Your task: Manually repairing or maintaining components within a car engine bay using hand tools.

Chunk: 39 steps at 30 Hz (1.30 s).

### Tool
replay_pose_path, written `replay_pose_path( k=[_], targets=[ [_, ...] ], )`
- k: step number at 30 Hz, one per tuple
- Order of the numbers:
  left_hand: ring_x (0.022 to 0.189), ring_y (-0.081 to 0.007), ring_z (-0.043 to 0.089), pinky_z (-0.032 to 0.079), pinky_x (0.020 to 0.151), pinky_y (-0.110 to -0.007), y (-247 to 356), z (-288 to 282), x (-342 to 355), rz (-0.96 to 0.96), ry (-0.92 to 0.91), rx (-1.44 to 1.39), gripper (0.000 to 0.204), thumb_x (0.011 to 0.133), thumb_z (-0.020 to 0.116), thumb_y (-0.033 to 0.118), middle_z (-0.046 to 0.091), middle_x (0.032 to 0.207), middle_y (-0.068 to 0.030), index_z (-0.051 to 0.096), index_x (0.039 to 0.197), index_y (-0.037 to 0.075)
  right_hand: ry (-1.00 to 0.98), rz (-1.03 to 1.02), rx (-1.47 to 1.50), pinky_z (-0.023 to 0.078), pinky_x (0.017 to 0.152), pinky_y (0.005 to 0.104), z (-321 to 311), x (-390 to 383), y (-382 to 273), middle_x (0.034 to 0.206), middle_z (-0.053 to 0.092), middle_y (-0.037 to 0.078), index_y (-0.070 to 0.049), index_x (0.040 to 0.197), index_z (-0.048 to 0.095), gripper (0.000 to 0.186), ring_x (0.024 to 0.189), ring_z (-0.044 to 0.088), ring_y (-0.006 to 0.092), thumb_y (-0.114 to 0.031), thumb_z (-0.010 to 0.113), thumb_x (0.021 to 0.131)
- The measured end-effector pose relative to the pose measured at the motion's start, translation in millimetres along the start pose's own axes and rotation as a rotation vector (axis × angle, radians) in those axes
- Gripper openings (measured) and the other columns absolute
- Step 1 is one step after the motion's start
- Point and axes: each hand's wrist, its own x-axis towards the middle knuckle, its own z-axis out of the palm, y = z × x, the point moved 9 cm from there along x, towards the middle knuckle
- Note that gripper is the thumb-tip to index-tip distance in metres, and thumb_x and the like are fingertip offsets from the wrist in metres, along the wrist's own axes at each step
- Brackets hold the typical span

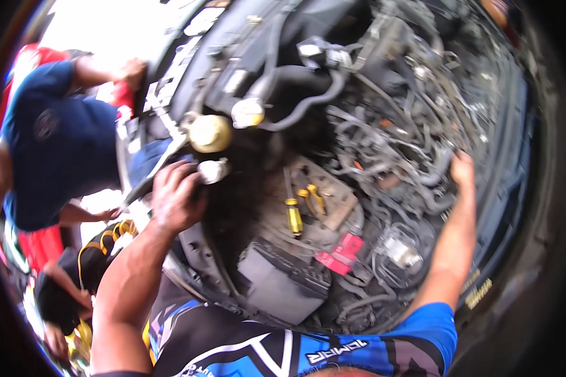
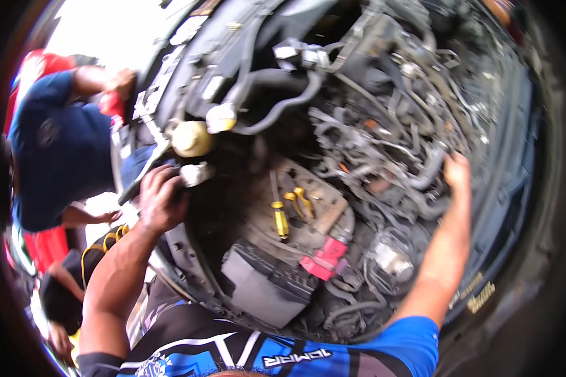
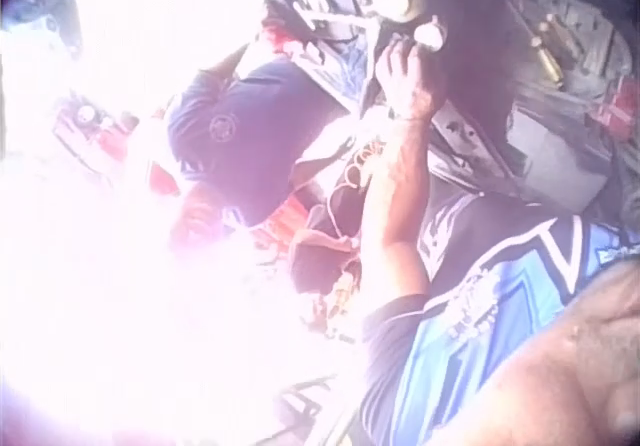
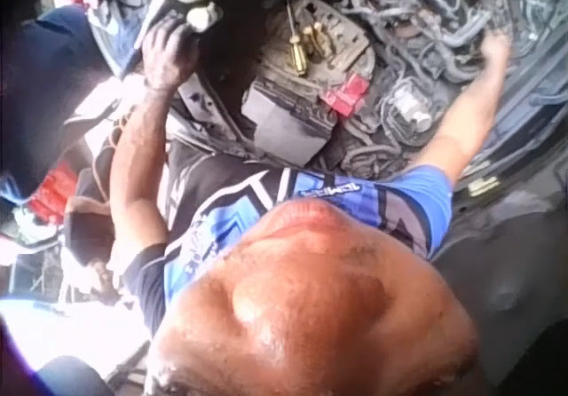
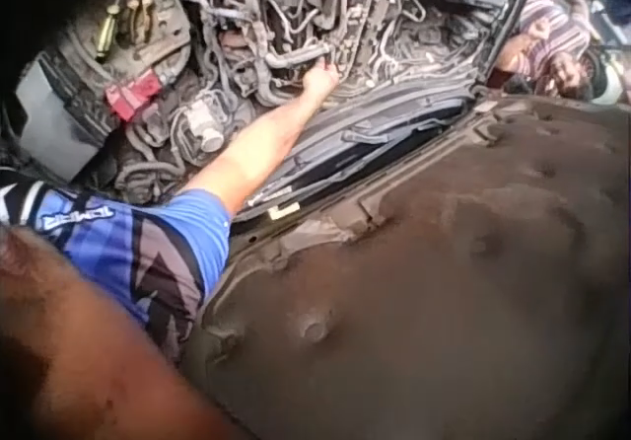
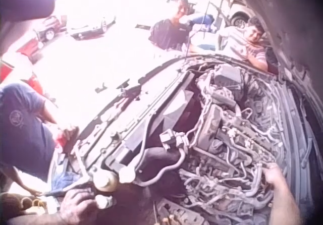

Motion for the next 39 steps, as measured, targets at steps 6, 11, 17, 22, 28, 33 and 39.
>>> replay_pose_path(
  k=[6,11,17,22,28,33,39],
  targets=[
    [0.109,-0.0314,0.058,0.044,0.092,-0.047,-12,4,-12,-0.035,-0.035,-0.006,0.044,0.060,0.075,0.011,0.062,0.109,-0.0082,0.063,0.102,0.010,0.067,0.157,0.497,0.046,0.088,0.0397,-6,8,4,0.111,0.065,0.020,0.002,0.118,0.061,0.036,0.101,0.061,0.0335,-0.022,0.058,0.091],
    [0.109,-0.0306,0.057,0.043,0.094,-0.046,-14,1,-14,-0.036,-0.044,0.005,0.043,0.062,0.075,0.011,0.062,0.109,-0.0080,0.062,0.103,0.010,-0.168,0.371,0.832,0.036,0.040,0.0274,16,-3,-1,0.074,0.058,0.002,-0.004,0.093,0.062,0.023,0.051,0.049,0.0109,-0.026,0.057,0.093],
    [0.109,-0.0304,0.057,0.043,0.094,-0.046,-14,4,-14,-0.036,-0.055,0.014,0.041,0.064,0.074,0.013,0.061,0.111,-0.0077,0.062,0.104,0.010,-0.202,0.486,0.795,0.038,0.040,0.0331,22,-11,-3,0.059,0.055,0.008,-0.002,0.078,0.060,0.026,0.045,0.052,0.0188,-0.024,0.057,0.091],
    [0.109,-0.0306,0.057,0.043,0.093,-0.046,-14,4,-14,-0.028,-0.048,0.009,0.044,0.063,0.074,0.013,0.061,0.111,-0.0085,0.062,0.105,0.010,0.093,0.022,0.276,0.043,0.094,0.0422,-6,12,-11,0.113,0.060,0.023,0.006,0.114,0.056,0.029,0.109,0.055,0.0392,-0.015,0.050,0.095],
    [0.107,-0.0304,0.058,0.044,0.091,-0.045,-12,-2,-10,-0.017,-0.013,-0.004,0.041,0.063,0.074,0.011,0.061,0.108,-0.0082,0.062,0.103,0.009,-0.017,0.113,0.538,0.039,0.102,0.0368,6,15,2,0.128,0.059,0.021,0.007,0.128,0.053,0.045,0.115,0.057,0.0296,-0.021,0.054,0.094],
    [0.108,-0.0293,0.057,0.043,0.092,-0.044,-13,-3,-12,-0.030,-0.030,-0.007,0.041,0.064,0.074,0.013,0.061,0.110,-0.0067,0.062,0.103,0.010,-0.157,0.167,0.771,0.044,0.090,0.0322,3,13,-15,0.104,0.067,0.012,0.005,0.116,0.061,0.038,0.097,0.060,0.0229,-0.024,0.059,0.091],
    [0.109,-0.0291,0.057,0.043,0.093,-0.044,-17,-4,-17,-0.038,-0.032,-0.007,0.040,0.065,0.074,0.014,0.061,0.110,-0.0068,0.062,0.103,0.010,-0.265,0.202,0.574,0.044,0.052,0.0311,-6,10,-22,0.065,0.053,0.003,-0.001,0.082,0.064,0.031,0.058,0.052,0.0140,-0.030,0.060,0.092]
  ],
)
